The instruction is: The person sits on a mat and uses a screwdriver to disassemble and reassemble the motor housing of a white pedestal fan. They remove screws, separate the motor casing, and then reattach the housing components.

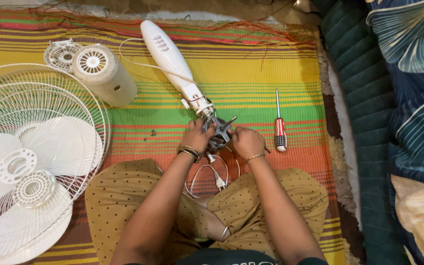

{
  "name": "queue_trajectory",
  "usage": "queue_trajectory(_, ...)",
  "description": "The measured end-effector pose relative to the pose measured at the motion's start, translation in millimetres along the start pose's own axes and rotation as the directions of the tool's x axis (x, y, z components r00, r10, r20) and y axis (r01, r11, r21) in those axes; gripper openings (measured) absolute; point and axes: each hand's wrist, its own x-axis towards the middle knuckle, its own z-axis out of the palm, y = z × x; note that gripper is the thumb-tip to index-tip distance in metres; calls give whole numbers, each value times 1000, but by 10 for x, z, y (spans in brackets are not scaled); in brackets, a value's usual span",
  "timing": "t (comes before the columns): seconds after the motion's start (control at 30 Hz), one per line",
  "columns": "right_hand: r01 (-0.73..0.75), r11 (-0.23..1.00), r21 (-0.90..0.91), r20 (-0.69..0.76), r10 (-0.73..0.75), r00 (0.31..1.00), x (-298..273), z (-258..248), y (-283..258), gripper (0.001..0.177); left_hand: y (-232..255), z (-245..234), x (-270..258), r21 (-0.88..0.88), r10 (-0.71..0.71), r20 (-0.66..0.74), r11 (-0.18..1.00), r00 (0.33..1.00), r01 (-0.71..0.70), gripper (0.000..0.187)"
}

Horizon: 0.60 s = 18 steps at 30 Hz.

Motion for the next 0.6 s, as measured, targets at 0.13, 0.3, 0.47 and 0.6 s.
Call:
queue_trajectory(0.13,-106,990,96,90,97,991,-71,-55,102,42,58,-33,-64,25,18,-2,1000,1000,-18,64)
queue_trajectory(0.3,296,922,248,-261,-231,937,-127,-50,125,34,148,-97,-76,36,-41,17,999,999,41,66)
queue_trajectory(0.47,-115,988,100,22,113,993,-79,13,28,35,195,-111,-113,13,-34,17,999,999,33,67)
queue_trajectory(0.6,155,931,331,-183,-97,978,-125,-75,130,29,228,-156,-97,41,-54,37,998,998,52,69)
